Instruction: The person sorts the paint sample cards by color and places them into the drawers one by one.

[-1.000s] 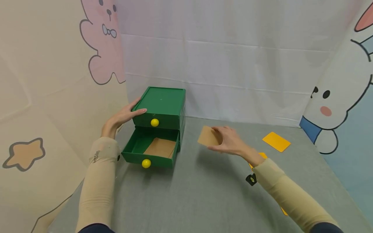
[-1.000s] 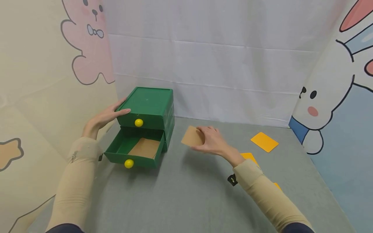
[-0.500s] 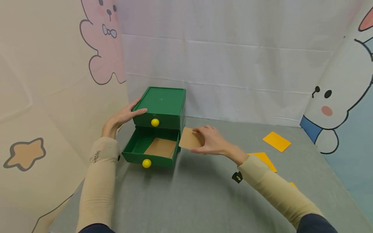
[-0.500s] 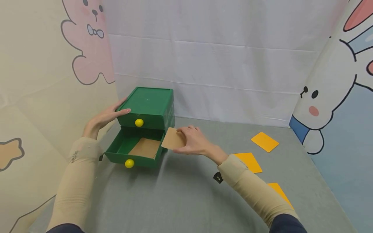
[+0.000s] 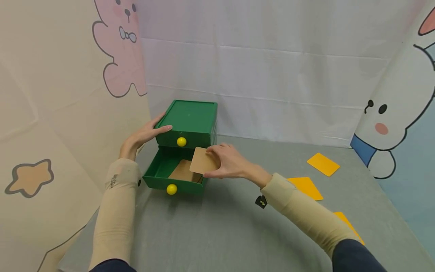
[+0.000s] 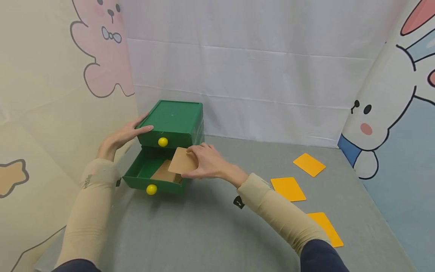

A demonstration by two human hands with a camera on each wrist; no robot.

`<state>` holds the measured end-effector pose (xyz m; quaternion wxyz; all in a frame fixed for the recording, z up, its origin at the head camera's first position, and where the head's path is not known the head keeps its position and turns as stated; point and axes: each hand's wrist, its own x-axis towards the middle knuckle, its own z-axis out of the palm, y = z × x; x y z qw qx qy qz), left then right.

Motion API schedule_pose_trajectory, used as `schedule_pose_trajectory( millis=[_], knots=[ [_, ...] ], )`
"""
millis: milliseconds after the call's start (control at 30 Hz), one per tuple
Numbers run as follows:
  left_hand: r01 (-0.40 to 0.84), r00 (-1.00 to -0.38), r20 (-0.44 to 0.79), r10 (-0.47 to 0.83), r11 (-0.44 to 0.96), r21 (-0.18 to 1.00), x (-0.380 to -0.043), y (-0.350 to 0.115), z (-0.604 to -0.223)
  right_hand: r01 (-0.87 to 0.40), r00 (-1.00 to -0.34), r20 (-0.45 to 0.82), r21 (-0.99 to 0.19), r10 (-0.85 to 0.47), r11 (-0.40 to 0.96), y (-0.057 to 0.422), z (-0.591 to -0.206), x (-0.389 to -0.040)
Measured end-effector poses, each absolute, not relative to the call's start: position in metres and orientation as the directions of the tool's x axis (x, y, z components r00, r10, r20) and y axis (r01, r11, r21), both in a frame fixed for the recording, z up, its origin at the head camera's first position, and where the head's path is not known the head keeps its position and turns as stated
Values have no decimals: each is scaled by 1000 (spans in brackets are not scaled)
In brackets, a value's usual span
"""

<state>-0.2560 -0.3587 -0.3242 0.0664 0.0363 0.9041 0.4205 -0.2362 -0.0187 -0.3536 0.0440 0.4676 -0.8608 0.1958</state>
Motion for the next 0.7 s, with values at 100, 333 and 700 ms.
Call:
schedule_pose_trajectory(
  millis=[100, 333, 700],
  knots=[
    [11, -990, -82, 114, 647, 763, -261, -362, -329, -833, -543, 264, -290, -797, 472, -30, -354, -237],
    [-3, -991, -87, 100, 640, 768, -260, -362, -330, -847, -519, 260, -283, -814, 450, -57, -357, -237],
    [-27, -990, -109, 93, 624, 781, -255, -362, -325, -842, -527, 203, -256, -825, 475, -86, -365, -232]
  ],
)
